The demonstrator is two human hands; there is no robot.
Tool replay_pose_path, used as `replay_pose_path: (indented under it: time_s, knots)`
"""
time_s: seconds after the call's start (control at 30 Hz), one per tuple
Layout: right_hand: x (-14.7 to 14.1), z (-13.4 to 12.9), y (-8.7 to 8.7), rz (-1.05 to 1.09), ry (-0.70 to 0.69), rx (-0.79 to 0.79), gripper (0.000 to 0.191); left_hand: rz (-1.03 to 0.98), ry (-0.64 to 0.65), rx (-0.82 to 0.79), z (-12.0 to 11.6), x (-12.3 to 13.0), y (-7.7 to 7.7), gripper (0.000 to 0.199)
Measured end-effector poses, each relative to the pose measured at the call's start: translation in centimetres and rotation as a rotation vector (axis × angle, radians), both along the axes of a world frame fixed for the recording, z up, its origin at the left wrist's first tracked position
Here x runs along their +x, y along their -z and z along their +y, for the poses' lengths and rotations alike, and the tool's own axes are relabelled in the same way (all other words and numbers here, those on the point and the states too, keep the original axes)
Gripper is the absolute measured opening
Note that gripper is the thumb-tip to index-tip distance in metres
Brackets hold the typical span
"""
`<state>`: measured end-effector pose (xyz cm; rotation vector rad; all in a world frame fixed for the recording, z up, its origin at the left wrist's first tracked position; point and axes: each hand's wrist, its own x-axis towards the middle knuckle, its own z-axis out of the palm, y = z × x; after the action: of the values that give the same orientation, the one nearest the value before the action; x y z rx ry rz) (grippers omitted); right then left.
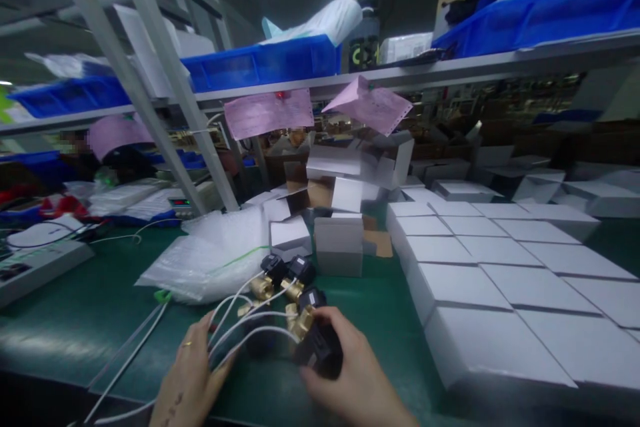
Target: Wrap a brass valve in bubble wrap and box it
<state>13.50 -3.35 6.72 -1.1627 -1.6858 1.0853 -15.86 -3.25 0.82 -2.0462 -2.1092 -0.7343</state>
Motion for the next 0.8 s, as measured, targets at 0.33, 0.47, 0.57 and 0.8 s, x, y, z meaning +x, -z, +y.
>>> replay_pose_path:
  time_s: [0.33,0.47,0.57,0.8]
  knots:
    - [2.7,-1.8,0.7,-0.113,0.088,-0.122,0.03,0.218,0.23,0.302,-1.3,4.2,-0.5,0.066]
    - [2.5,-1.8,0.5,-0.089,0.149,-0.118,0.043,-0.01,0.278,0.447,-2.2,7.2,-1.8,0.057]
    - [2.5,-1.5,0.3,-0.042,0.141,-0.103,0.041,-0.203,0.574,0.269,-2.4,9.5,-1.0,0.059]
    - [3.0,-1.5,1.0,0.194,0.057,-0.137,0.056,-0.599,0.525,0.098,-1.8,12.8,2.2,0.057]
